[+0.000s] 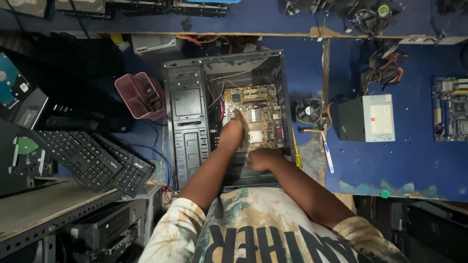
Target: The person removes a CPU fan from a desktop computer case, then removes and reinserts a green expansion card into the motherboard. The person handles the fan and card by hand and places them back into the case.
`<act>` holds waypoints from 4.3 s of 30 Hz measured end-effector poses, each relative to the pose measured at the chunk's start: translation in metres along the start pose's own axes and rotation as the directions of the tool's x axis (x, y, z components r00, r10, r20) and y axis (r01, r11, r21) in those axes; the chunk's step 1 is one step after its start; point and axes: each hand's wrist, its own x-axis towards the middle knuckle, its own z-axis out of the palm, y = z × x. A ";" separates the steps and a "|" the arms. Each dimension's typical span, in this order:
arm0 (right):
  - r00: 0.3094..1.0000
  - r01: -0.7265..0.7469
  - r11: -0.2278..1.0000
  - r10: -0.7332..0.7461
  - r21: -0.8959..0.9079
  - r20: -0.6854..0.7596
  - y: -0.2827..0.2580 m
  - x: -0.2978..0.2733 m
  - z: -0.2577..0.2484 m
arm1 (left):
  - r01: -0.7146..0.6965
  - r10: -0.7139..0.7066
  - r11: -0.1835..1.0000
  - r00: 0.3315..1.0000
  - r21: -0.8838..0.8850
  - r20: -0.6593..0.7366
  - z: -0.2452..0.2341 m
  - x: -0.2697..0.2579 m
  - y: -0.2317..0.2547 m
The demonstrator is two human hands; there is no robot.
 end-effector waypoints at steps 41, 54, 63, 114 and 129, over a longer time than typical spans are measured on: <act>0.999 0.021 1.000 -0.022 -0.010 -0.029 0.004 0.008 0.006 | -0.135 0.084 0.955 0.977 0.265 0.195 -0.038 -0.019 0.012; 0.999 -0.005 1.000 0.005 0.005 -0.041 -0.001 0.005 0.005 | -0.133 0.091 0.960 0.980 0.247 0.175 -0.038 -0.021 0.010; 1.000 0.001 1.000 -0.002 -0.029 -0.021 0.001 0.005 0.005 | -0.132 0.067 0.938 0.976 0.320 0.206 -0.048 -0.018 0.017; 0.907 -0.062 0.998 0.061 0.011 -0.417 -0.015 -0.032 -0.036 | 0.003 0.004 0.961 1.000 0.276 -0.027 -0.040 -0.066 0.029; 0.636 0.105 0.985 -0.170 -0.134 -0.753 -0.013 -0.033 -0.060 | -0.143 0.211 0.952 0.948 0.272 -0.240 -0.028 -0.049 0.009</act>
